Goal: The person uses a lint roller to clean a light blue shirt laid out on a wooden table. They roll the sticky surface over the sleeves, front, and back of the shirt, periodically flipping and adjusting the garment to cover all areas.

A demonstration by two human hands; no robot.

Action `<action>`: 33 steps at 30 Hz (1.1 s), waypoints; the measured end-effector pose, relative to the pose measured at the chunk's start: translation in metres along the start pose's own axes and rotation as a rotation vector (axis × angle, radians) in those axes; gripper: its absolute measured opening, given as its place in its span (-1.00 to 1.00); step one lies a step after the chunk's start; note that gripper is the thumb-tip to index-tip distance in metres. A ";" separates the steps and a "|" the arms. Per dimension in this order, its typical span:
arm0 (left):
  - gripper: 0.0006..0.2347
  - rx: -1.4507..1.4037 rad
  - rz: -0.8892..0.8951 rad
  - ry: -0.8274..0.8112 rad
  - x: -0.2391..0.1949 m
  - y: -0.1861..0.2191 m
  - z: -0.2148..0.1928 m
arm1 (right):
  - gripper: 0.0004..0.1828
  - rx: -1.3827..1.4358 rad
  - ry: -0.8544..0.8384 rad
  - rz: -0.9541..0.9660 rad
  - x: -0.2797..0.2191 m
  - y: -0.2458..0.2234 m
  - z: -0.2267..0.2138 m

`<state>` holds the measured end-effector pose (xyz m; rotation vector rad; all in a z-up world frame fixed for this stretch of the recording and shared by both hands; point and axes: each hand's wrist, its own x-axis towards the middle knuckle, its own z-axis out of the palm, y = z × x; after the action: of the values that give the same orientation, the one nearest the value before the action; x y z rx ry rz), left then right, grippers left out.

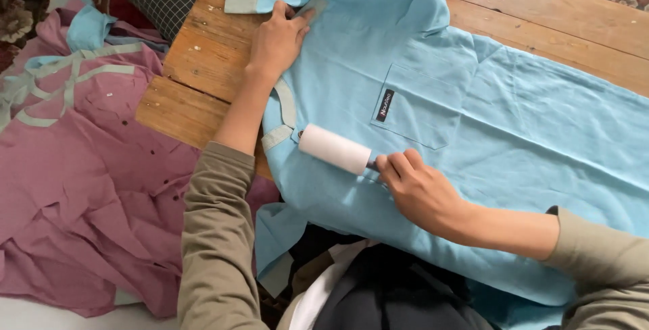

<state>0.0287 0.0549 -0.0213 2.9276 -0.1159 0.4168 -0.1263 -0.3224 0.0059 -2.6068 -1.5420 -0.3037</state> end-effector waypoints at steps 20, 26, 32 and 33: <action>-0.72 -0.002 0.015 -0.016 -0.001 0.002 -0.003 | -0.61 -0.024 -0.055 0.437 -0.058 0.176 0.016; -0.71 -0.026 0.028 -0.009 0.000 0.004 -0.006 | -0.74 -0.020 -0.004 0.542 -0.044 0.285 0.018; -0.70 -0.025 0.008 -0.038 0.001 0.002 -0.003 | -0.84 0.113 0.209 0.456 -0.103 0.236 -0.053; -0.71 -0.031 -0.003 -0.059 0.001 0.005 -0.007 | -0.81 0.085 0.177 0.378 -0.124 0.218 -0.057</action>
<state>0.0269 0.0510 -0.0136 2.9101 -0.1247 0.3249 0.0000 -0.5442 0.0382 -2.6483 -0.9606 -0.4092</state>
